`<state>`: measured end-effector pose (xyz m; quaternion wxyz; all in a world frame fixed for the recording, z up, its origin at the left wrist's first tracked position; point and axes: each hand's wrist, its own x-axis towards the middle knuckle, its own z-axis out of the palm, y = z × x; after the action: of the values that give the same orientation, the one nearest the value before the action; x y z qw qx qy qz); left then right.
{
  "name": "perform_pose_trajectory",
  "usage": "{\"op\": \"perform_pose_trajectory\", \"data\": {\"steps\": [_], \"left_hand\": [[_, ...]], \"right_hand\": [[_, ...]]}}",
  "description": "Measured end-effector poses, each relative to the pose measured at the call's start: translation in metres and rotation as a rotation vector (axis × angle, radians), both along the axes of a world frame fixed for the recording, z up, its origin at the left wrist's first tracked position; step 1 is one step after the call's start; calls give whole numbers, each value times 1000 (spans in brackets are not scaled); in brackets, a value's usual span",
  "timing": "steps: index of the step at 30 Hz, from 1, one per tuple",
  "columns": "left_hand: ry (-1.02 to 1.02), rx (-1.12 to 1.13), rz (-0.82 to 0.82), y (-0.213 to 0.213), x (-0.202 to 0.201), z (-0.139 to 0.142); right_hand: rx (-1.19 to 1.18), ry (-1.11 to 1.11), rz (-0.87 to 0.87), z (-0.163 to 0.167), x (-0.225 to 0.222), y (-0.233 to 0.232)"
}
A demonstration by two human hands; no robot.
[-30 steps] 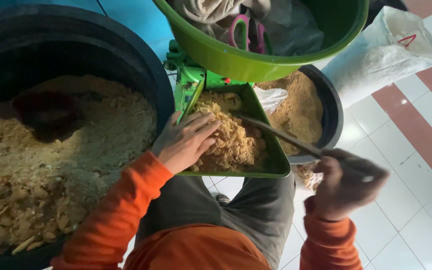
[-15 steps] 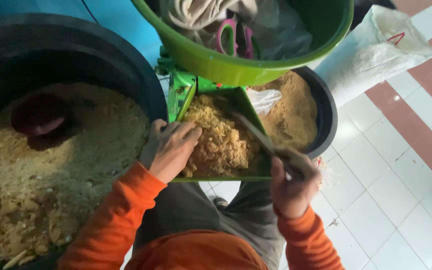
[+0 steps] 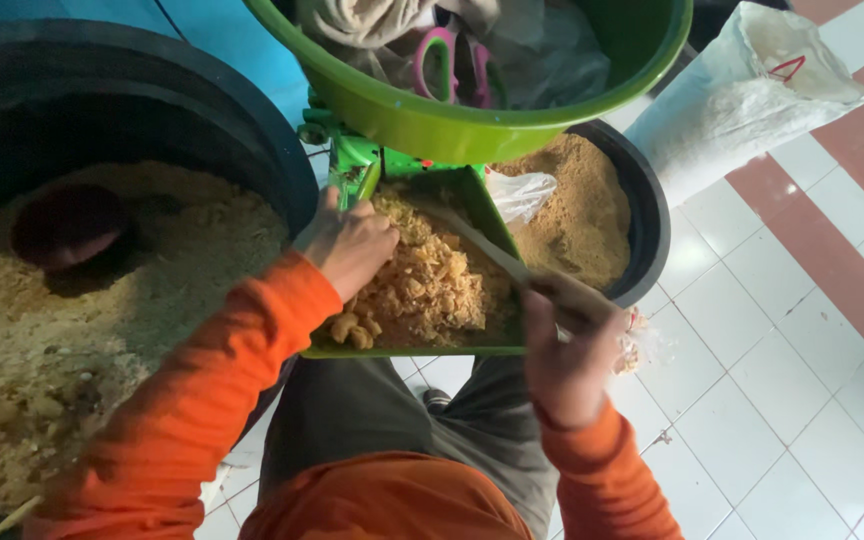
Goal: The person sits on the floor and feeds roasted peanuts and coarse material from a green tray into a small electric grinding machine, using a wooden paddle to push the material in. Ground powder collects in a large black basin, and the person later scoops and levels the accumulated powder in the basin.
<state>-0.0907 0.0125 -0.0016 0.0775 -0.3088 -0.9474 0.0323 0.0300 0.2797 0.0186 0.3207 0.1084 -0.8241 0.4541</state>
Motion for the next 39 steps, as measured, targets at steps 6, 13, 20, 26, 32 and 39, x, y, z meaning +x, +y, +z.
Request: {"op": "perform_pose_trajectory", "data": {"steps": [6,13,20,26,32,39], "left_hand": [[132,57,-7,-6,-7,-12],[167,60,-17,-6,-25,-18],[131,-2,-39,11,-62,-22],[172,46,-70,22,-81,-19],[52,-121,-4,6,-61,-27],[163,5,32,9,-96,-73]], "right_hand": [[-133,136,74,3,-9,-14],[88,60,-12,2,-10,-11],[121,90,9,21,-15,-13],[9,111,-57,64,20,1],[92,29,-38,7,-3,-9],[145,91,13,0,-8,-13]]}}
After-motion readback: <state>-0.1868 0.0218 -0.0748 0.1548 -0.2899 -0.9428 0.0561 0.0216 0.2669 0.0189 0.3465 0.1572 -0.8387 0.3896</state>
